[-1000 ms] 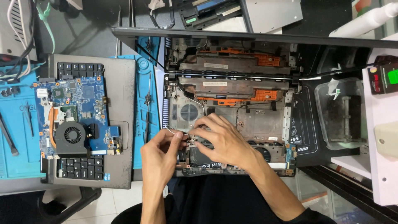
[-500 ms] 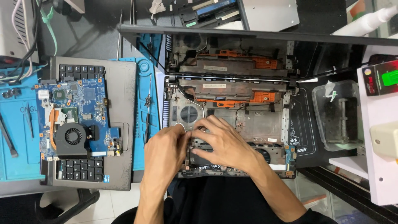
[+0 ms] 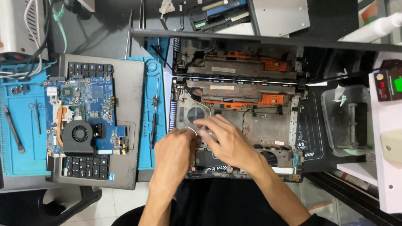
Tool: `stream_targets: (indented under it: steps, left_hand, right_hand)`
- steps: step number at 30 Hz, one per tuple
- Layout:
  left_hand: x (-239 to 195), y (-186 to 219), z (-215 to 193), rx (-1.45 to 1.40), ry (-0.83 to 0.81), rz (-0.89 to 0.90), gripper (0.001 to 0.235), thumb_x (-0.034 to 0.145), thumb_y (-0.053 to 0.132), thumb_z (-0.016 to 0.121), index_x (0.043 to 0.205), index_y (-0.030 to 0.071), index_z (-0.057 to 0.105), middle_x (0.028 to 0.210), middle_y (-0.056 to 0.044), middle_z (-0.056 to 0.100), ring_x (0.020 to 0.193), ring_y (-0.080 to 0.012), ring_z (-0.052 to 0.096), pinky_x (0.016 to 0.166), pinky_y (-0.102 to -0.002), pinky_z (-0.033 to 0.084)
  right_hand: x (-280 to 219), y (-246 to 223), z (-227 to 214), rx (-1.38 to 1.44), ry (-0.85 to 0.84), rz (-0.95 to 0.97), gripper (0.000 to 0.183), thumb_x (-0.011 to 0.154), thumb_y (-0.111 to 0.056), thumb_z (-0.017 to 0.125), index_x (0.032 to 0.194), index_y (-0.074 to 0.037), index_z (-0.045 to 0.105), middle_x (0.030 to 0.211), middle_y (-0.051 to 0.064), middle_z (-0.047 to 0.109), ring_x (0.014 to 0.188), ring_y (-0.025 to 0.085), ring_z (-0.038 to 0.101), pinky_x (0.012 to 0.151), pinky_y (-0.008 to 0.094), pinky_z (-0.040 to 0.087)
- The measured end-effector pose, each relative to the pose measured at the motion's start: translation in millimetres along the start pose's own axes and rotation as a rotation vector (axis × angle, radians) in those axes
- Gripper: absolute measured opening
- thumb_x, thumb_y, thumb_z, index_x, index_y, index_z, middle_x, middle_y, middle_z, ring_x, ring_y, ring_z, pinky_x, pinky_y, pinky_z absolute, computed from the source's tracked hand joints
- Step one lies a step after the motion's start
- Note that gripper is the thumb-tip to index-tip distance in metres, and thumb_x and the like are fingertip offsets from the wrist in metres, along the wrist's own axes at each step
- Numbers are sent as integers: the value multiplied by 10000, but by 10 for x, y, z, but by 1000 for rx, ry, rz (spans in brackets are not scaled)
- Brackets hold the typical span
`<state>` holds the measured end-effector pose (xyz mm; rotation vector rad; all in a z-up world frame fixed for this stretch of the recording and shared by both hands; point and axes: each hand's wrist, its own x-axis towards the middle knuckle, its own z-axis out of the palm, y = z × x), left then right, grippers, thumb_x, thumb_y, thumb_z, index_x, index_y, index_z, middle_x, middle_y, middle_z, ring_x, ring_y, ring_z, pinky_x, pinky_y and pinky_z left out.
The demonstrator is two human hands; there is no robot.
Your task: The person works on a partially disassembled laptop on a repair bench, disconnecting internal cables and unfastening components by hand. They lift out the cooling fan and heat sink assembly, then lift the blue motherboard out of the laptop chassis and hold it over the case.
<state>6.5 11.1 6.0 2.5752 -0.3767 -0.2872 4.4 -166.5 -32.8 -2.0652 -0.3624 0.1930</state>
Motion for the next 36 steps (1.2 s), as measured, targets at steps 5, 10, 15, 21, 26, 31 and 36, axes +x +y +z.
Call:
stream_targets:
  steps: [5,10,15,21,26,31,36]
  left_hand:
    - [13,-42,-20,-21,-1,22,77,826,116,713,828,39,711,806,-121,730,793,-360,668,671,-477,524]
    - [-8,-66,-47,-75,-20,3,108,811,150,735,865,57,744,817,-119,737,779,-358,671,661,-482,520]
    - [-107,-74,-220,-137,-61,-104,121,850,158,728,910,55,748,801,-142,713,749,-360,675,681,-472,526]
    - [-388,-66,-250,-116,-93,-158,125,839,161,730,903,54,716,848,-121,712,807,-355,678,664,-465,521]
    - [-470,-69,-236,-99,-77,-82,180,820,168,739,957,59,694,868,-104,700,851,-336,659,672,-454,517]
    - [-503,-96,-183,-125,-127,-121,177,837,185,743,951,64,680,856,-91,705,832,-330,638,667,-456,507]
    - [-536,-108,-116,-169,-93,-140,117,829,86,698,941,56,676,860,-104,703,839,-334,642,682,-463,508]
  right_hand:
    - [86,-10,34,121,-36,91,205,960,-146,686,1111,-10,711,953,114,731,826,219,729,710,350,600]
    - [117,16,67,136,58,-66,165,934,-99,725,1057,10,725,949,113,730,868,203,725,755,332,592]
    - [129,-4,125,144,0,104,124,925,-97,721,989,9,724,878,77,729,763,149,696,686,294,578]
    - [138,-49,149,156,4,116,124,914,-99,725,973,9,712,865,68,726,728,134,682,663,285,578]
    - [135,-60,181,146,-14,102,121,917,-98,727,964,13,715,850,68,724,714,136,671,664,289,572]
    - [126,-32,199,144,-19,70,131,918,-99,729,972,18,711,870,64,729,722,132,672,670,290,576]
    - [120,-66,171,147,-52,105,144,909,-108,733,982,13,709,879,72,725,723,149,676,672,298,573]
